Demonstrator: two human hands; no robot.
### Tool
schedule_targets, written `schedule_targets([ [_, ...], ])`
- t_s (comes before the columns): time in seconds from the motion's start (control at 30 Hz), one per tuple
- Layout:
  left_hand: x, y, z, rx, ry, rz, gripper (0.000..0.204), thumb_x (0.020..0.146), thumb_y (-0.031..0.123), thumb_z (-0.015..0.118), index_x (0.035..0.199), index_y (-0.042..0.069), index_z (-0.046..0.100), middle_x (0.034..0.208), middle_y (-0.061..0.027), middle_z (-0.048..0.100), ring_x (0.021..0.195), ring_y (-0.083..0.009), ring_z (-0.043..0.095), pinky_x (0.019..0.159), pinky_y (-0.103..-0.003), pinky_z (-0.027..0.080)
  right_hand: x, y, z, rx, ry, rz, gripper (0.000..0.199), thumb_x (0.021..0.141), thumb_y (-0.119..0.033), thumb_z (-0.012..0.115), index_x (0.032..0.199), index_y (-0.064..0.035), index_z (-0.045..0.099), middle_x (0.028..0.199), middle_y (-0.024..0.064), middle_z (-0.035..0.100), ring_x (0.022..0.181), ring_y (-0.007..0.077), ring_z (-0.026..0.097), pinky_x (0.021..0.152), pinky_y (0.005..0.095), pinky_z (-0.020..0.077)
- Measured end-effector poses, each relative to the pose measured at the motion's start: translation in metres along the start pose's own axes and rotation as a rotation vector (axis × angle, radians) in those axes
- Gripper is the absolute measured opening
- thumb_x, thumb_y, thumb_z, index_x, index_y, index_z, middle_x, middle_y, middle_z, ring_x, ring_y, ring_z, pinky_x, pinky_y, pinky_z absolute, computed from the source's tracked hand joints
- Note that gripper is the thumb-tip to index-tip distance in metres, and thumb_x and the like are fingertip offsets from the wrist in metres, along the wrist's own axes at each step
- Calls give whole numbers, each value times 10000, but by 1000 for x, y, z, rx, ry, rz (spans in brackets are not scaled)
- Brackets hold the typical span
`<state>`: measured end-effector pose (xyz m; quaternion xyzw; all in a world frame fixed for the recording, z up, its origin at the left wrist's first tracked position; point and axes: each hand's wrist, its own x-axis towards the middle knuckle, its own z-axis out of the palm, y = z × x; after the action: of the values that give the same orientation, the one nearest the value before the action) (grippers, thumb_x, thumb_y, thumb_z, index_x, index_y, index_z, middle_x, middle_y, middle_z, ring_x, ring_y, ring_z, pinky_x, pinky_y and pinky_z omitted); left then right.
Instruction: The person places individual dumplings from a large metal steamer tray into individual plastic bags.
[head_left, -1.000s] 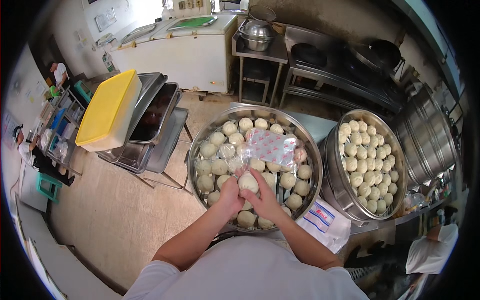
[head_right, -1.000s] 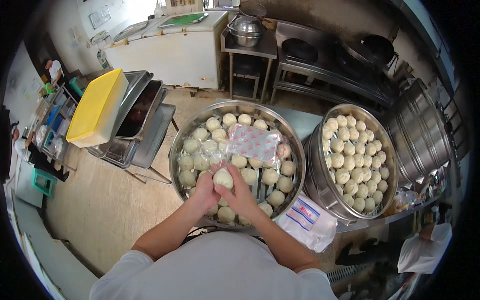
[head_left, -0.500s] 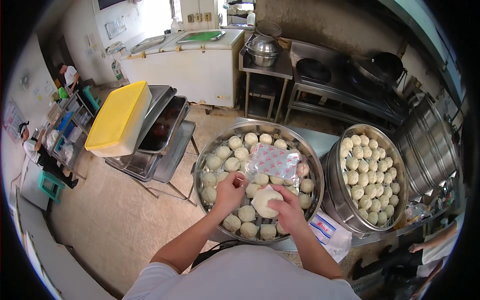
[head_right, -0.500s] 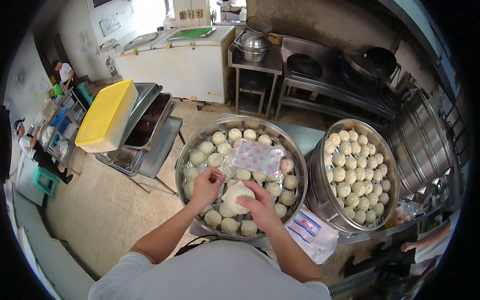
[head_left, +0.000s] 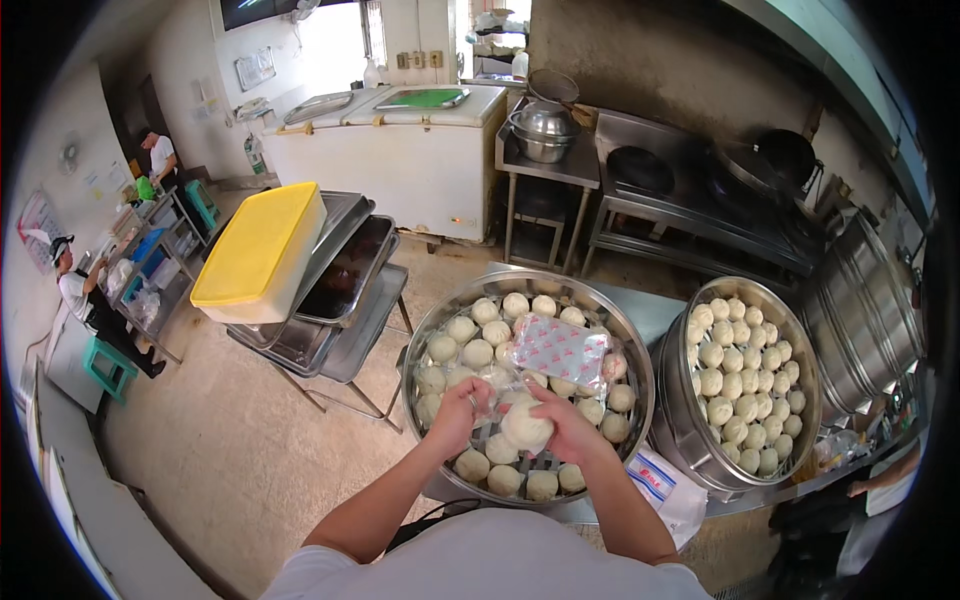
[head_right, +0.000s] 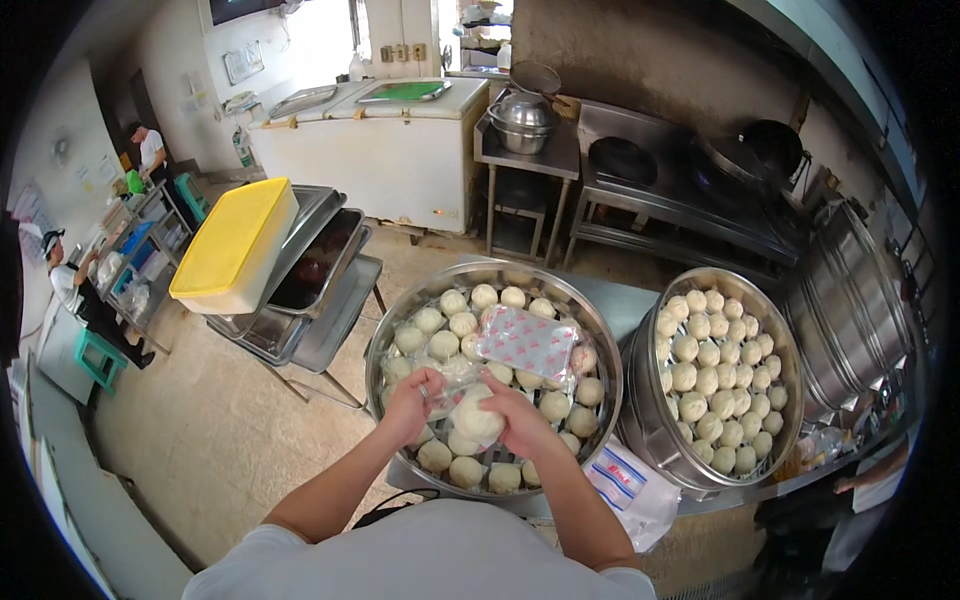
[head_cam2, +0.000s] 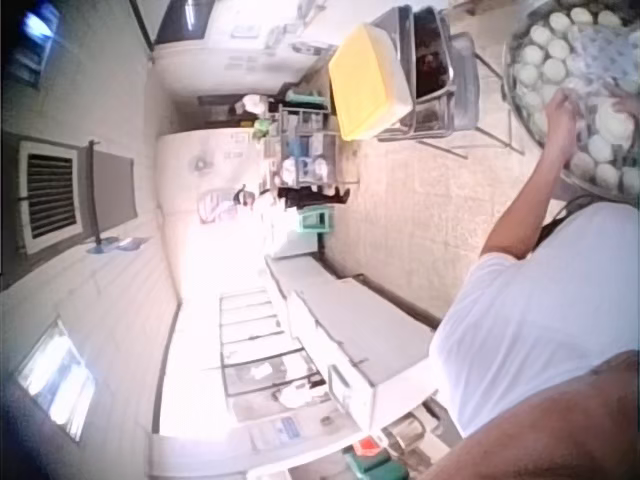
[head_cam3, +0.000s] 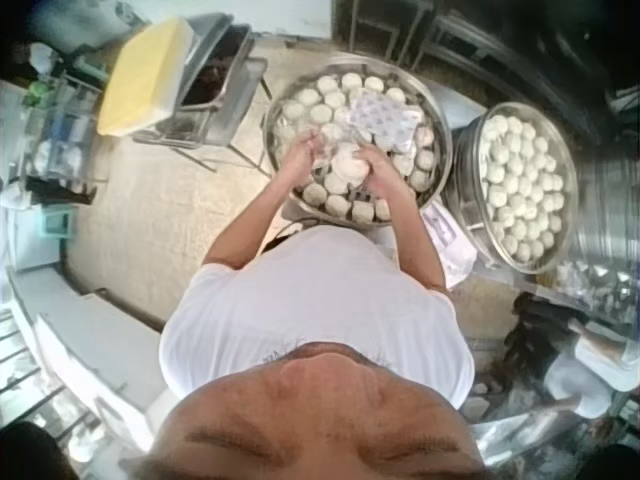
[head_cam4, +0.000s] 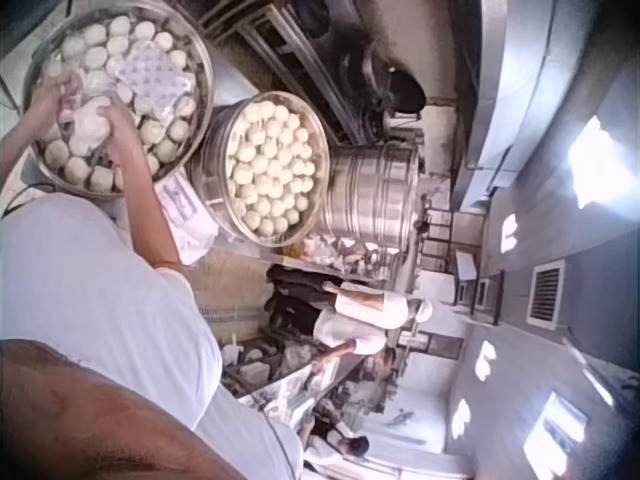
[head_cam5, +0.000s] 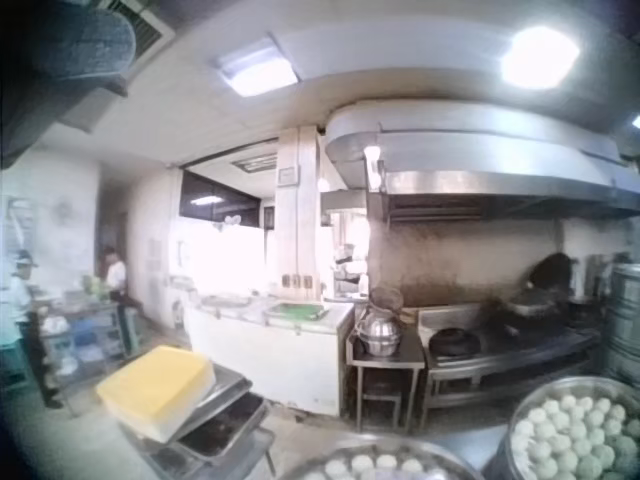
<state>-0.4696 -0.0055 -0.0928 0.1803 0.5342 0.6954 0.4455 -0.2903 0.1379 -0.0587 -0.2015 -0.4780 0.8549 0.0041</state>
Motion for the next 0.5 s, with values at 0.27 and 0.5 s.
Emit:
schedule_targets([
  [0.27,-16,-15,29,279,-102,211,95,1008,120,644,1036,41,688,889,46,657,809,-77,577,738,-233,465,20,50,-2,399,191,-106,609,1022,-279,551,1575,-119,350,1294,101,632,992,263,690,663,446,590],
  [0.5,-22,-13,41,796,-96,692,151,825,116,812,911,59,702,774,-74,654,683,-202,598,602,-334,462,20,68,15,522,390,-243,471,1050,-264,525,1469,-58,458,1237,114,647,1020,243,680,761,459,592],
])
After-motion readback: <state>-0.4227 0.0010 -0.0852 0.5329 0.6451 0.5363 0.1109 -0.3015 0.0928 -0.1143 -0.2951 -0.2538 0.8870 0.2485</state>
